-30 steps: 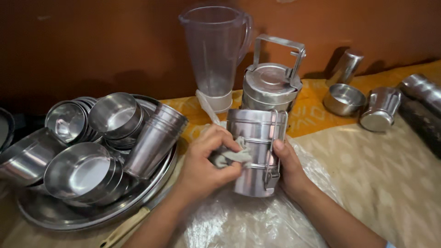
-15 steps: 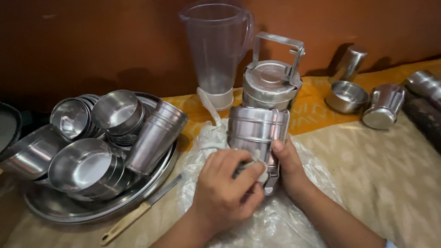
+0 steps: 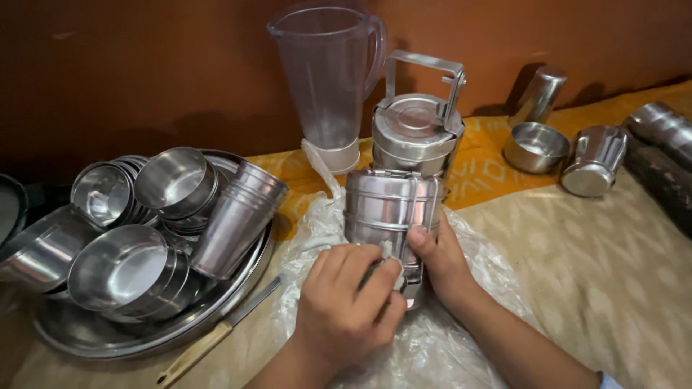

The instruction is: The person assembles several metal containers by stacking lids and individual sections, then secures the stack with a metal latch and wipes the exterior with a cloth.

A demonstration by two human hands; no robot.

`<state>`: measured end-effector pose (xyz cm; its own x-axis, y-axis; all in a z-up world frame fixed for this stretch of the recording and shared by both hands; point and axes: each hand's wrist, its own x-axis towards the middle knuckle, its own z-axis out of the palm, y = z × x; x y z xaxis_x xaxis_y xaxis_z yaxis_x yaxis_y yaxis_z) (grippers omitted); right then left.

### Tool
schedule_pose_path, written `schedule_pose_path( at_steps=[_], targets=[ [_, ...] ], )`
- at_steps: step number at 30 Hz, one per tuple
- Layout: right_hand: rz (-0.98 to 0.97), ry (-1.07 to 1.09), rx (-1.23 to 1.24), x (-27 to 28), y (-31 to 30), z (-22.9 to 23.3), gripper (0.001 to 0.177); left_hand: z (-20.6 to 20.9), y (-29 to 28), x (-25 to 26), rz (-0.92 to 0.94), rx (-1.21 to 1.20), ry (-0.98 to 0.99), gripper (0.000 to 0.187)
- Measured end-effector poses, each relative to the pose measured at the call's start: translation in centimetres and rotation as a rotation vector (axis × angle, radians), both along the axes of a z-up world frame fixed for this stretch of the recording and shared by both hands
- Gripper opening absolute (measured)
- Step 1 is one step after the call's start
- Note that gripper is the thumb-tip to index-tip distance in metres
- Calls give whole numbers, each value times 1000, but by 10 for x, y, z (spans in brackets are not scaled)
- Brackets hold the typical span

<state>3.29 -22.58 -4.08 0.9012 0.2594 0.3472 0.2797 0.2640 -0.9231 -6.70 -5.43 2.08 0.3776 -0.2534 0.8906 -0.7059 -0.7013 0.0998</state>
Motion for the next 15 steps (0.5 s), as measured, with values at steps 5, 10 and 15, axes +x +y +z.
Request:
schedule_pose_path(
  at_steps=[5,10,15],
  targets=[
    [-49,-15,-64,-1,-2,-2,89,3,9,-2,34,105,3,31],
    [-22,-48,-91,-6,-1,5,90,3,17,-3,18,31,36,27],
    [-59,33,-86,-6,-1,7,88,-2,19,1,56,-47,54,24]
  ],
)
